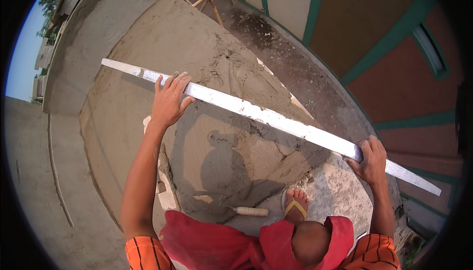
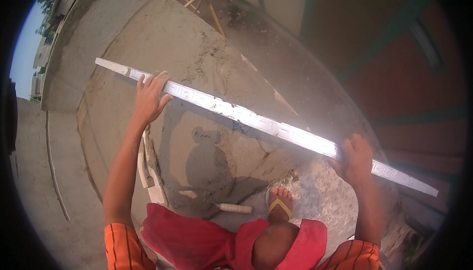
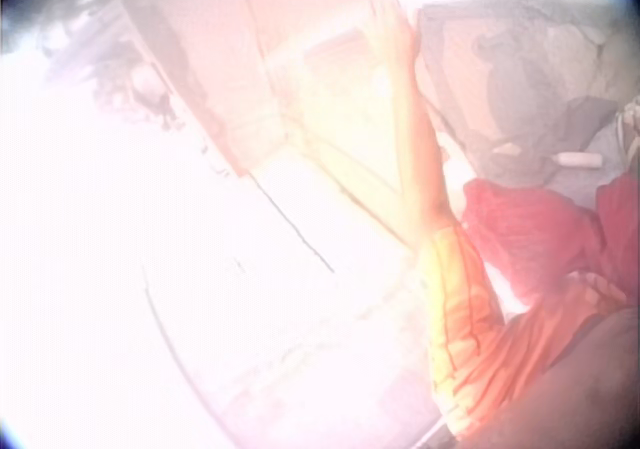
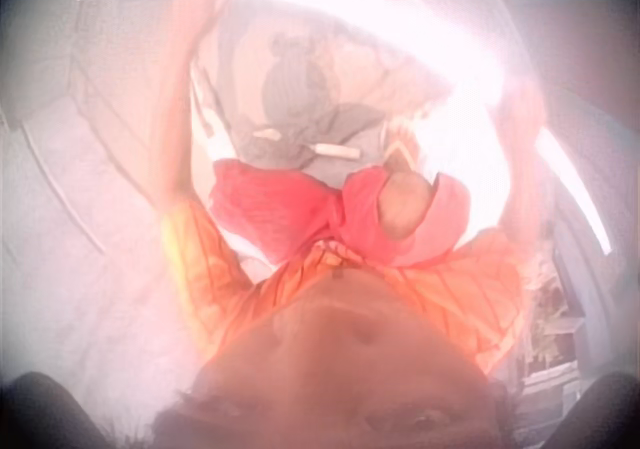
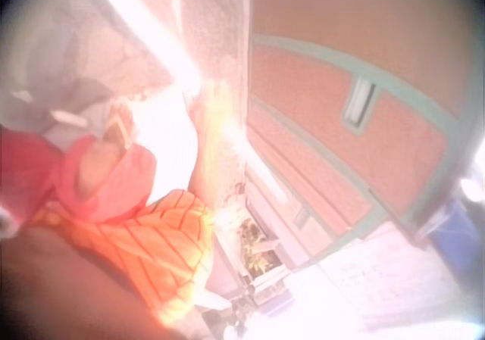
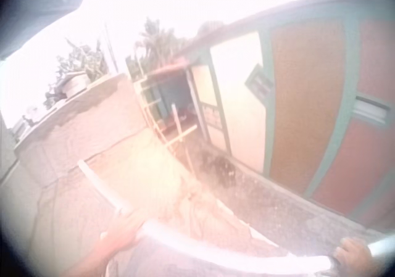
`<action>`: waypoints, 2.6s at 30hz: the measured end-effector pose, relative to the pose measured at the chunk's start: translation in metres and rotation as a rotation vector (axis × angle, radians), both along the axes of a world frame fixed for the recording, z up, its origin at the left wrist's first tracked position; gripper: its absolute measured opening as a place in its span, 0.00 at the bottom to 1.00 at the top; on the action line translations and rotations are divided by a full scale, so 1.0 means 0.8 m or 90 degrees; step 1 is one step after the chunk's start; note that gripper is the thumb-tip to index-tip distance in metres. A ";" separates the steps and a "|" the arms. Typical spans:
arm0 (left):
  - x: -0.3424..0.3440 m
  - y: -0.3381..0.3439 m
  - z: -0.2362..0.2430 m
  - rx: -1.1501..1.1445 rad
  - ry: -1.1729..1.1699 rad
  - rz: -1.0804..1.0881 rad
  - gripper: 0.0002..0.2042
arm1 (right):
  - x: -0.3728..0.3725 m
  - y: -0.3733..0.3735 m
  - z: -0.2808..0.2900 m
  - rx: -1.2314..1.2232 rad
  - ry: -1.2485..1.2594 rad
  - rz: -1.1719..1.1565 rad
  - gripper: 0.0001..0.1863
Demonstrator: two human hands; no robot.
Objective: The person uses a long straightedge to level wet concrete on a curved surface, then uses a trowel to smooth and fill gaps. The person repeatedly repositions the straightedge and scrapes excess material to create a flat surface.
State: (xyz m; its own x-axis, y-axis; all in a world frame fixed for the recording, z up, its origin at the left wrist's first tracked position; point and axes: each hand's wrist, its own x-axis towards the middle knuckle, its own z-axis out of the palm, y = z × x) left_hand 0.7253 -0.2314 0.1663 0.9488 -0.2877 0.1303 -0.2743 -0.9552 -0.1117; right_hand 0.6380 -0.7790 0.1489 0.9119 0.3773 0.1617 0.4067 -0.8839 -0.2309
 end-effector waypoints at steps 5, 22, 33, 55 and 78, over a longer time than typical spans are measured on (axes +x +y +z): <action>0.035 -0.017 -0.033 -0.085 -0.079 0.109 0.27 | -0.009 0.051 -0.009 0.044 0.036 -0.068 0.26; 0.051 -0.116 -0.093 -0.233 0.121 0.052 0.27 | 0.016 0.121 -0.150 0.115 0.052 -0.211 0.23; 0.060 -0.123 -0.126 -0.251 0.178 0.049 0.28 | 0.058 0.149 -0.175 0.149 0.071 -0.248 0.20; 0.151 -0.196 -0.158 -0.098 0.226 0.005 0.36 | 0.062 0.148 -0.185 0.170 0.131 -0.279 0.24; 0.262 -0.150 -0.236 0.047 0.131 0.000 0.25 | -0.054 0.047 -0.175 -0.051 0.177 -0.245 0.32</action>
